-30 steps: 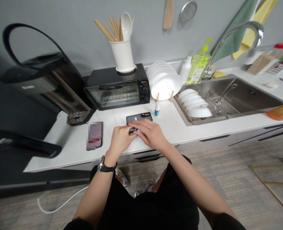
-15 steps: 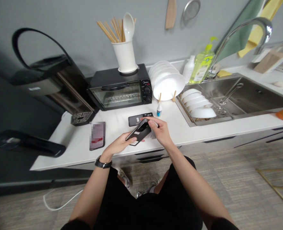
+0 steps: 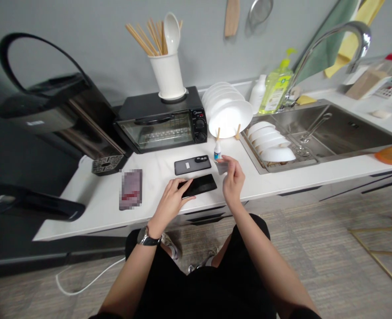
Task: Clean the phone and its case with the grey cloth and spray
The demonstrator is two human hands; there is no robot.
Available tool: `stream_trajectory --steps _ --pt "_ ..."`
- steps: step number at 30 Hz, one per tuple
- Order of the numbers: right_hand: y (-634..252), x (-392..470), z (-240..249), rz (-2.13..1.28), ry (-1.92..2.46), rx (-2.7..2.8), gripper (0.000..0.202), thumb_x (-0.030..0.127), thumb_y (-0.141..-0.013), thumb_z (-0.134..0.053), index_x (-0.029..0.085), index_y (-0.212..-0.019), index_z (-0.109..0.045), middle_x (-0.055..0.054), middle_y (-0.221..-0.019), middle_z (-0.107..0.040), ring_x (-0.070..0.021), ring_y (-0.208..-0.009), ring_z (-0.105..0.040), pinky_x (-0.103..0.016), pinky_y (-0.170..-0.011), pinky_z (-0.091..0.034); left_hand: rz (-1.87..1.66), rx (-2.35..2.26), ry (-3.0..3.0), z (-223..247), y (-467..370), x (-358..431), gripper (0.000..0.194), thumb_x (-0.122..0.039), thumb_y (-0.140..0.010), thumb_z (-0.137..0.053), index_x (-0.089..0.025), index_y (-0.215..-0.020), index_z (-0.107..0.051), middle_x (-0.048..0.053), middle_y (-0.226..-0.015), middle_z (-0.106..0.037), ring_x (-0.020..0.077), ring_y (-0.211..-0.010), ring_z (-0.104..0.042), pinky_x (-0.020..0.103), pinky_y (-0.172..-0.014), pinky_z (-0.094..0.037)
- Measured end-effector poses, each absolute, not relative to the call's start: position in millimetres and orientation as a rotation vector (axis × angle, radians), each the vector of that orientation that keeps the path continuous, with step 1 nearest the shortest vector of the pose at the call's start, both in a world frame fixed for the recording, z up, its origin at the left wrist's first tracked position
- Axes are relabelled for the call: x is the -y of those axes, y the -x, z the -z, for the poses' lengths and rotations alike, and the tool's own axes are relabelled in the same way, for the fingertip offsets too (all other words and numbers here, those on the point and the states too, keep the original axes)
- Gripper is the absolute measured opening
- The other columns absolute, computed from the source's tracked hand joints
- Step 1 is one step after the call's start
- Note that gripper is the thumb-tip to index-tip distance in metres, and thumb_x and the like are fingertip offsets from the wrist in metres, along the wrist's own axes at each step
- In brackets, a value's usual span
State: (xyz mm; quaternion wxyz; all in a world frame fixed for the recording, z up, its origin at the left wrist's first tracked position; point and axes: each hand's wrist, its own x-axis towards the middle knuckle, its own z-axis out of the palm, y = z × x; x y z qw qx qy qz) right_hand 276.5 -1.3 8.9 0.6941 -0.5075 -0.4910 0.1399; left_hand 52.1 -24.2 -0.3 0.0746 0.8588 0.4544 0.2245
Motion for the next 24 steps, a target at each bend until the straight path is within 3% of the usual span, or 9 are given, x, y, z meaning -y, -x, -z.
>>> stream_trajectory --steps 4,8,16,24 --pt "-257.8 6.9 1.8 -0.307 1.112 1.759 0.042 0.043 -0.112 -0.039 0.022 -0.132 -0.071 -0.011 -0.128 -0.076 -0.0254 -0.123 -0.069 -0.045 -0.110 -0.051 -0.614 -1.474 -2.632 9.1 -65.3 25.1 0.064 -0.040 -0.093 -0.075 -0.016 -0.149 -0.053 0.018 -0.132 -0.056 0.0348 -0.126 -0.053 0.052 -0.110 -0.050" --pt "-258.6 22.6 17.4 -0.134 1.242 2.116 0.057 0.048 -0.109 -0.046 0.016 -0.156 -0.049 -0.015 -0.158 -0.055 -0.0308 -0.150 -0.046 -0.057 -0.127 -0.030 -0.587 -1.503 -2.610 11.1 -67.9 27.5 0.051 -0.023 -0.098 -0.068 -0.014 -0.145 -0.052 0.019 -0.134 -0.054 0.0339 -0.127 -0.051 0.052 -0.110 -0.050" --pt "-276.0 42.5 38.2 -0.066 1.353 2.267 0.057 0.044 -0.110 -0.044 0.015 -0.159 -0.045 -0.013 -0.162 -0.050 -0.0299 -0.151 -0.046 -0.055 -0.125 -0.035 -0.578 -1.357 -2.518 18.0 -61.6 23.6 0.067 -0.017 -0.093 -0.066 -0.020 -0.155 -0.042 0.017 -0.140 -0.046 0.0345 -0.135 -0.043 0.056 -0.116 -0.044" --pt "-270.5 46.4 39.0 -0.040 1.397 2.213 0.058 0.042 -0.109 -0.046 0.016 -0.161 -0.044 -0.015 -0.160 -0.052 -0.0322 -0.149 -0.050 -0.058 -0.123 -0.039 -0.732 -1.277 -2.234 20.8 -18.3 19.0 0.099 -0.031 -0.092 -0.076 -0.034 -0.169 -0.015 0.011 -0.149 -0.054 0.0320 -0.142 -0.043 0.056 -0.123 -0.037"
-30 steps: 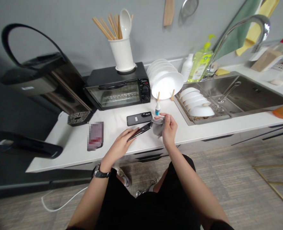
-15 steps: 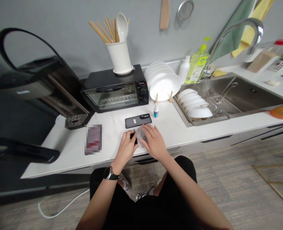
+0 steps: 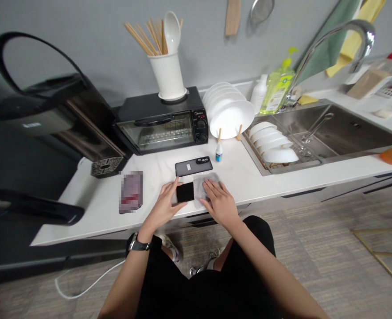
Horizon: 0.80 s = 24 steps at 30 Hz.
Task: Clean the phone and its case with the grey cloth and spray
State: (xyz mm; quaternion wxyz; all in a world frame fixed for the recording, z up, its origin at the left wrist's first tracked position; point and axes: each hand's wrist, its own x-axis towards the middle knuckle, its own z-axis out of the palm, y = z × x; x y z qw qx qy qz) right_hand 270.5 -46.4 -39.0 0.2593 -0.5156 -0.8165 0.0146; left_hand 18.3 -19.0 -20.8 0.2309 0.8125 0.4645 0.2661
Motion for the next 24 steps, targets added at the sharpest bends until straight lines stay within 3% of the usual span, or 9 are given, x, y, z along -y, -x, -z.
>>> stream_trajectory --steps 3,7,11,14,18,21,24 --pt "-237.2 46.1 37.6 -0.045 1.401 2.191 0.063 0.046 -0.107 -0.051 0.012 -0.159 -0.046 -0.019 -0.158 -0.053 -0.0359 -0.149 -0.049 -0.060 -0.124 -0.037 -0.782 -1.255 -2.157 24.8 -9.4 19.0 0.104 -0.027 -0.090 -0.078 -0.034 -0.170 -0.011 0.011 -0.146 -0.060 0.0312 -0.137 -0.051 0.054 -0.119 -0.041" --pt "-190.0 53.0 32.0 -0.170 1.230 2.292 0.072 0.056 -0.104 -0.054 0.006 -0.156 -0.048 -0.022 -0.158 -0.052 -0.0338 -0.150 -0.048 -0.054 -0.126 -0.037 -0.783 -1.322 -2.122 28.9 -8.4 18.2 0.104 -0.022 -0.089 -0.076 -0.028 -0.170 -0.012 0.014 -0.143 -0.062 0.0306 -0.131 -0.057 0.050 -0.114 -0.046" --pt "-219.6 62.8 30.8 -0.208 1.111 2.408 0.066 0.051 -0.107 -0.050 0.013 -0.161 -0.043 -0.015 -0.161 -0.051 -0.0287 -0.151 -0.048 -0.052 -0.126 -0.038 -0.779 -1.364 -2.129 26.2 -9.7 19.6 0.114 -0.025 -0.084 -0.083 -0.029 -0.170 -0.010 0.012 -0.140 -0.064 0.0300 -0.129 -0.058 0.049 -0.111 -0.047" --pt "-266.1 58.8 32.7 -0.101 1.277 2.351 0.061 0.045 -0.109 -0.047 0.017 -0.163 -0.040 -0.014 -0.162 -0.049 -0.0305 -0.150 -0.048 -0.056 -0.124 -0.039 -0.806 -1.322 -2.132 23.2 -10.9 20.3 0.120 -0.026 -0.081 -0.087 -0.032 -0.170 -0.007 0.010 -0.143 -0.065 0.0297 -0.132 -0.056 0.050 -0.114 -0.044" --pt "-254.9 46.6 33.4 -0.031 1.454 2.204 0.069 0.052 -0.105 -0.052 0.010 -0.159 -0.045 -0.021 -0.160 -0.050 -0.0375 -0.150 -0.047 -0.060 -0.122 -0.040 -0.809 -1.299 -2.129 23.3 -11.1 18.8 0.115 -0.023 -0.082 -0.086 -0.033 -0.170 -0.012 0.009 -0.144 -0.065 0.0304 -0.133 -0.056 0.052 -0.117 -0.042" --pt "-208.9 48.7 32.6 -0.130 1.308 2.272 0.079 0.060 -0.101 -0.056 0.005 -0.157 -0.046 -0.024 -0.159 -0.050 -0.0361 -0.151 -0.047 -0.054 -0.124 -0.040 -0.783 -1.324 -2.131 25.5 -10.0 18.3 0.106 -0.013 -0.084 -0.076 -0.030 -0.170 -0.016 0.010 -0.145 -0.064 0.0297 -0.132 -0.058 0.050 -0.115 -0.045" --pt "-203.7 57.2 32.2 -0.194 1.167 2.353 0.081 0.060 -0.102 -0.056 0.008 -0.162 -0.040 -0.021 -0.161 -0.048 -0.0329 -0.150 -0.048 -0.053 -0.125 -0.040 -0.769 -1.372 -2.132 26.2 -9.4 19.3 0.105 -0.007 -0.082 -0.071 -0.028 -0.170 -0.018 0.012 -0.143 -0.064 0.0294 -0.132 -0.058 0.049 -0.114 -0.047"
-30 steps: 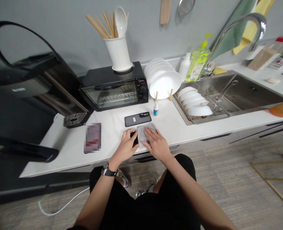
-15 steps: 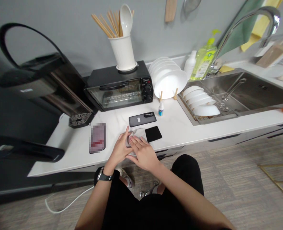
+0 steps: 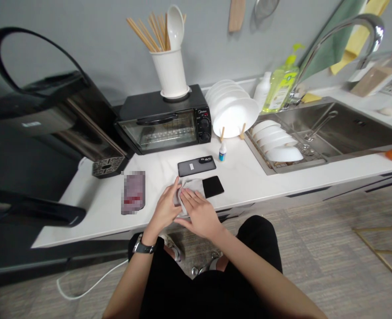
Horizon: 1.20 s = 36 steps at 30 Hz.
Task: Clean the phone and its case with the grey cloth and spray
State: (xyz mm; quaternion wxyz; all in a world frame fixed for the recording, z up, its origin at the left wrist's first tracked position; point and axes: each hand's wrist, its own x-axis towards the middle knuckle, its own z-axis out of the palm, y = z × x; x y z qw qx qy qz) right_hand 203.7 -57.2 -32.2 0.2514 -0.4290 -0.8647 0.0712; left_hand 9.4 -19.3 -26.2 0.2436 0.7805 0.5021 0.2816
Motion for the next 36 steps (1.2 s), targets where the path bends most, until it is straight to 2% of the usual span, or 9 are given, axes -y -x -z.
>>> stream_trajectory --steps 3,7,10,15,21,26,29,33,36 --pt "-241.4 59.7 33.8 -0.145 1.240 2.335 0.070 0.052 -0.105 -0.053 0.016 -0.164 -0.038 -0.016 -0.162 -0.049 -0.0314 -0.150 -0.049 -0.053 -0.123 -0.043 -0.804 -1.347 -2.131 24.7 -10.5 19.7 0.108 -0.015 -0.082 -0.079 -0.030 -0.169 -0.017 0.010 -0.143 -0.065 0.0298 -0.133 -0.057 0.051 -0.116 -0.045" --pt "-245.5 54.4 37.2 -0.030 1.440 2.185 0.076 0.056 -0.103 -0.055 0.010 -0.163 -0.039 -0.021 -0.162 -0.047 -0.0374 -0.151 -0.046 -0.057 -0.122 -0.043 -0.816 -1.289 -2.149 22.7 -12.0 17.3 0.110 -0.024 -0.082 -0.087 -0.033 -0.168 -0.020 0.008 -0.144 -0.066 0.0293 -0.133 -0.058 0.051 -0.118 -0.042" --pt "-207.3 53.8 38.4 -0.095 1.311 2.247 0.087 0.065 -0.099 -0.057 0.003 -0.159 -0.042 -0.025 -0.161 -0.046 -0.0370 -0.152 -0.044 -0.054 -0.125 -0.040 -0.774 -1.322 -2.160 22.9 -11.5 16.0 0.102 -0.019 -0.083 -0.082 -0.029 -0.167 -0.026 0.011 -0.143 -0.065 0.0298 -0.130 -0.059 0.050 -0.115 -0.045" --pt "-228.8 50.5 38.0 -0.142 1.226 2.328 0.078 0.062 -0.103 -0.052 0.011 -0.162 -0.041 -0.019 -0.161 -0.049 -0.0323 -0.150 -0.048 -0.052 -0.123 -0.043 -0.781 -1.346 -2.165 24.1 -11.3 18.1 0.102 -0.020 -0.084 -0.081 -0.029 -0.168 -0.024 0.012 -0.143 -0.064 0.0303 -0.131 -0.059 0.051 -0.114 -0.046" --pt "-224.6 49.8 41.9 -0.002 1.407 2.166 0.093 0.068 -0.098 -0.057 0.002 -0.160 -0.040 -0.028 -0.161 -0.045 -0.0412 -0.151 -0.044 -0.060 -0.123 -0.040 -0.807 -1.316 -2.146 25.7 -11.7 16.7 0.107 -0.023 -0.082 -0.084 -0.032 -0.168 -0.022 0.009 -0.144 -0.066 0.0297 -0.134 -0.058 0.050 -0.118 -0.043" --pt "-209.2 51.6 35.9 -0.158 1.187 2.322 0.083 0.066 -0.101 -0.053 0.007 -0.158 -0.046 -0.022 -0.160 -0.050 -0.0334 -0.150 -0.048 -0.051 -0.124 -0.041 -0.792 -1.357 -2.104 26.0 -8.6 17.9 0.104 -0.020 -0.083 -0.082 -0.028 -0.168 -0.023 0.012 -0.144 -0.065 0.0294 -0.132 -0.060 0.048 -0.114 -0.046" --pt "-241.1 46.9 34.9 -0.087 1.349 2.223 0.072 0.059 -0.105 -0.048 0.011 -0.158 -0.047 -0.021 -0.159 -0.051 -0.0352 -0.148 -0.050 -0.056 -0.122 -0.042 -0.826 -1.320 -2.109 25.6 -9.1 19.1 0.110 -0.023 -0.081 -0.086 -0.032 -0.169 -0.020 0.009 -0.145 -0.066 0.0293 -0.136 -0.058 0.049 -0.118 -0.043" --pt "-225.8 51.1 36.0 -0.053 1.398 2.159 0.083 0.066 -0.100 -0.055 0.006 -0.156 -0.048 -0.026 -0.158 -0.051 -0.0403 -0.150 -0.047 -0.061 -0.124 -0.037 -0.828 -1.299 -2.110 26.1 -10.3 18.1 0.105 -0.020 -0.084 -0.082 -0.031 -0.169 -0.021 0.010 -0.144 -0.066 0.0285 -0.134 -0.059 0.049 -0.118 -0.043" --pt "-203.5 55.7 34.9 -0.195 1.156 2.308 0.080 0.067 -0.100 -0.055 0.008 -0.154 -0.052 -0.022 -0.155 -0.056 -0.0341 -0.148 -0.051 -0.053 -0.125 -0.039 -0.801 -1.350 -2.113 26.1 -10.2 17.6 0.099 -0.014 -0.085 -0.076 -0.029 -0.168 -0.024 0.011 -0.144 -0.065 0.0277 -0.131 -0.062 0.047 -0.114 -0.046"
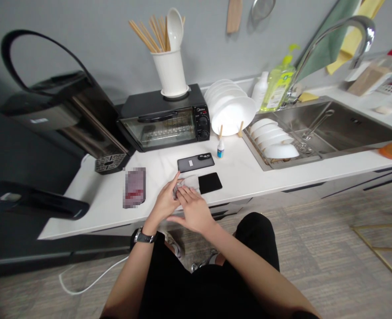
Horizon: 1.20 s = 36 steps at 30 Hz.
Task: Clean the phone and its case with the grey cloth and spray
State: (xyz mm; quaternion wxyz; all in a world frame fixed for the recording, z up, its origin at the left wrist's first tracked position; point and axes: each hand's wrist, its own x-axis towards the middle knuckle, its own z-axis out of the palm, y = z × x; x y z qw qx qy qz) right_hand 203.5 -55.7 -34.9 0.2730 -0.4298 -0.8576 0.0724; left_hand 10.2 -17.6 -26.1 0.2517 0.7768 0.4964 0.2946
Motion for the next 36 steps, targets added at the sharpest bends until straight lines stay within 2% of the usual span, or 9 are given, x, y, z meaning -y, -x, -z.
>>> stream_trajectory --steps 5,9,13,18,21,24,30,33,36 --pt "-229.9 49.5 37.2 -0.097 1.356 2.213 0.071 0.057 -0.106 -0.048 0.009 -0.158 -0.046 -0.020 -0.161 -0.049 -0.0336 -0.150 -0.047 -0.054 -0.125 -0.038 -0.822 -1.310 -2.132 24.6 -11.3 18.1 0.111 -0.024 -0.080 -0.088 -0.031 -0.168 -0.021 0.010 -0.144 -0.067 0.0293 -0.134 -0.060 0.049 -0.117 -0.044" --pt "-205.9 54.5 40.4 -0.115 1.333 2.207 0.082 0.064 -0.101 -0.055 0.004 -0.156 -0.048 -0.023 -0.162 -0.047 -0.0365 -0.152 -0.043 -0.055 -0.126 -0.036 -0.805 -1.348 -2.127 26.2 -11.5 17.2 0.105 -0.018 -0.082 -0.083 -0.030 -0.168 -0.025 0.011 -0.143 -0.067 0.0295 -0.131 -0.062 0.048 -0.115 -0.046" --pt "-205.0 56.6 37.8 -0.195 1.160 2.338 0.074 0.062 -0.103 -0.052 0.011 -0.156 -0.050 -0.017 -0.160 -0.052 -0.0308 -0.149 -0.049 -0.050 -0.126 -0.038 -0.794 -1.355 -2.149 26.3 -10.8 17.5 0.102 -0.013 -0.083 -0.078 -0.030 -0.168 -0.026 0.010 -0.148 -0.062 0.0291 -0.133 -0.060 0.047 -0.116 -0.046" --pt "-249.3 49.8 39.1 -0.020 1.463 2.164 0.067 0.053 -0.107 -0.047 0.013 -0.161 -0.043 -0.017 -0.161 -0.050 -0.0346 -0.150 -0.047 -0.055 -0.122 -0.042 -0.829 -1.310 -2.134 24.8 -12.6 18.0 0.112 -0.025 -0.079 -0.090 -0.034 -0.168 -0.022 0.007 -0.144 -0.067 0.0291 -0.134 -0.060 0.049 -0.119 -0.043" --pt "-217.8 55.1 39.8 -0.051 1.373 2.187 0.077 0.061 -0.102 -0.054 0.007 -0.157 -0.048 -0.022 -0.158 -0.052 -0.0382 -0.150 -0.046 -0.059 -0.125 -0.036 -0.832 -1.319 -2.143 25.8 -12.7 17.4 0.107 -0.017 -0.081 -0.085 -0.032 -0.168 -0.024 0.008 -0.145 -0.066 0.0289 -0.133 -0.060 0.048 -0.118 -0.044" --pt "-191.2 59.0 37.1 -0.202 1.140 2.300 0.072 0.061 -0.101 -0.055 0.008 -0.150 -0.056 -0.021 -0.153 -0.058 -0.0335 -0.147 -0.051 -0.054 -0.126 -0.038 -0.822 -1.303 -2.161 25.8 -11.5 18.0 0.100 -0.007 -0.084 -0.073 -0.031 -0.168 -0.025 0.008 -0.146 -0.066 0.0272 -0.132 -0.060 0.046 -0.116 -0.046" --pt "-249.3 48.4 38.3 -0.105 1.347 2.201 0.061 0.047 -0.108 -0.048 0.015 -0.160 -0.046 -0.015 -0.160 -0.052 -0.0315 -0.149 -0.049 -0.054 -0.122 -0.043 -0.813 -1.321 -2.153 24.4 -12.6 19.4 0.109 -0.025 -0.082 -0.087 -0.034 -0.168 -0.021 0.007 -0.145 -0.066 0.0298 -0.134 -0.059 0.049 -0.118 -0.042" --pt "-232.8 50.6 39.7 -0.073 1.404 2.158 0.070 0.054 -0.105 -0.053 0.010 -0.159 -0.046 -0.019 -0.161 -0.049 -0.0354 -0.151 -0.046 -0.059 -0.125 -0.036 -0.804 -1.333 -2.166 25.7 -12.9 17.7 0.109 -0.024 -0.082 -0.087 -0.033 -0.169 -0.021 0.007 -0.145 -0.066 0.0297 -0.132 -0.060 0.048 -0.117 -0.042" --pt "-203.3 54.6 37.4 -0.169 1.242 2.275 0.073 0.058 -0.103 -0.055 0.009 -0.157 -0.049 -0.019 -0.161 -0.050 -0.0321 -0.152 -0.045 -0.053 -0.128 -0.035 -0.756 -1.372 -2.163 26.3 -11.7 16.9 0.104 -0.017 -0.083 -0.083 -0.029 -0.168 -0.024 0.011 -0.147 -0.064 0.0302 -0.129 -0.061 0.046 -0.113 -0.047"
